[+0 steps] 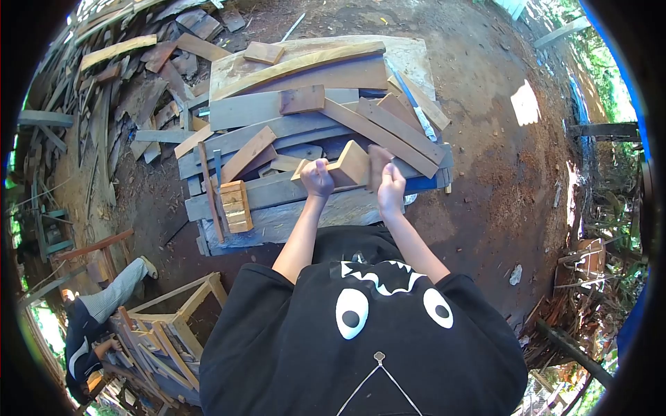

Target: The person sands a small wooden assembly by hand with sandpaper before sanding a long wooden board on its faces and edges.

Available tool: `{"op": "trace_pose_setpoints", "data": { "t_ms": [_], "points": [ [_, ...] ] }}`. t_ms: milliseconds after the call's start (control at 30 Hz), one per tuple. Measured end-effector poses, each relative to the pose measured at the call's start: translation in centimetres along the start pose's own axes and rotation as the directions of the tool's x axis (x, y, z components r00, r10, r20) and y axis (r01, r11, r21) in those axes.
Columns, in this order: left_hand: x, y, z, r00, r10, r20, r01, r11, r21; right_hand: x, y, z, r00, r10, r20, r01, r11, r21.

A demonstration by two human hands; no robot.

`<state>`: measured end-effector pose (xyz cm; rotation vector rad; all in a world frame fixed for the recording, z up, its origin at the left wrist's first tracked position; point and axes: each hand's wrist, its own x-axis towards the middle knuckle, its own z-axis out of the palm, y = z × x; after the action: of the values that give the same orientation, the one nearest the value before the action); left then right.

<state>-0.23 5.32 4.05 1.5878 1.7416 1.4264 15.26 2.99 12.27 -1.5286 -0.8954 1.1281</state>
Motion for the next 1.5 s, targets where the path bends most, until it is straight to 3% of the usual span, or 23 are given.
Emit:
{"op": "trace_pose_setpoints", "data": {
  "t_ms": [33, 133, 233, 300, 367, 500, 633, 767, 867, 900, 1033, 1167, 1267, 1333, 1400, 1433, 1500],
  "points": [
    [0.8, 1.4, -0.7, 0.999, 0.024, 0.022, -0.024, 1.0, -0.003, -0.1, -1.6, -0.2, 0.981, -0.193, -0.01, 0.188, 0.967, -0.17],
    [2.1, 3.9, -2.0, 0.986, 0.126, 0.111, -0.124, 0.992, -0.027, -0.6, -7.6, -0.3, 0.761, -0.611, 0.218, 0.648, 0.727, -0.227],
    [3.1, 6.2, -3.1, 0.965, 0.223, 0.135, -0.226, 0.974, 0.003, -1.4, -8.0, -0.1, 0.457, -0.598, 0.659, 0.888, 0.348, -0.301],
    [3.6, 7.1, -3.7, 0.959, 0.25, 0.137, -0.259, 0.964, 0.057, 0.1, -8.0, -0.3, 0.526, -0.633, 0.569, 0.85, 0.413, -0.327],
    [4.1, 9.4, -4.7, 0.964, 0.255, 0.076, -0.253, 0.967, -0.029, 1.8, -7.4, -0.9, 0.612, -0.658, 0.438, 0.791, 0.513, -0.335],
    [4.7, 9.8, -5.8, 0.963, 0.27, 0.021, -0.269, 0.963, -0.029, -2.3, -9.9, -0.2, 0.452, -0.651, 0.609, 0.874, 0.46, -0.156],
    [5.4, 11.1, -6.7, 0.932, 0.35, 0.094, -0.353, 0.936, 0.006, 0.5, -10.2, -0.3, 0.56, -0.696, 0.45, 0.828, 0.487, -0.279],
    [6.2, 11.6, -7.0, 0.93, 0.362, 0.065, -0.364, 0.931, 0.025, -2.8, -11.7, -0.3, 0.44, -0.667, 0.601, 0.886, 0.431, -0.169],
    [6.2, 12.1, -7.0, 0.909, 0.409, 0.083, -0.412, 0.911, 0.014, 1.1, -10.5, -0.6, 0.557, -0.705, 0.438, 0.829, 0.446, -0.338],
    [6.0, 12.3, -7.0, 0.91, 0.408, 0.073, -0.41, 0.912, 0.008, 1.5, -10.5, -0.5, 0.572, -0.718, 0.397, 0.82, 0.491, -0.294],
    [6.1, 11.2, -7.0, 0.95, 0.311, 0.04, -0.312, 0.95, 0.013, -3.4, -11.9, 0.0, 0.413, -0.67, 0.617, 0.893, 0.43, -0.131],
    [6.2, 12.3, -7.6, 0.944, 0.33, 0.006, -0.329, 0.942, -0.07, 0.1, -11.6, 0.3, 0.613, -0.695, 0.376, 0.787, 0.579, -0.213],
    [6.3, 12.0, -7.8, 0.966, 0.257, -0.019, -0.257, 0.966, -0.008, -3.2, -12.8, 0.4, 0.47, -0.667, 0.578, 0.877, 0.429, -0.217],
    [6.3, 11.5, -8.0, 0.975, 0.222, 0.006, -0.222, 0.973, 0.065, -2.5, -11.5, 0.5, 0.51, -0.676, 0.531, 0.855, 0.467, -0.227],
    [6.2, 11.1, -7.7, 0.958, 0.286, 0.0, -0.286, 0.958, -0.02, 0.3, -11.2, 0.8, 0.567, -0.702, 0.432, 0.824, 0.491, -0.283],
    [6.2, 11.7, -7.6, 0.956, 0.292, -0.005, -0.292, 0.956, -0.019, 0.6, -11.3, 1.1, 0.645, -0.671, 0.366, 0.762, 0.6, -0.245],
    [6.3, 11.6, -7.5, 0.975, 0.222, -0.028, -0.221, 0.975, 0.035, -1.8, -11.9, 1.6, 0.557, -0.681, 0.476, 0.824, 0.523, -0.217]
  ]
}}
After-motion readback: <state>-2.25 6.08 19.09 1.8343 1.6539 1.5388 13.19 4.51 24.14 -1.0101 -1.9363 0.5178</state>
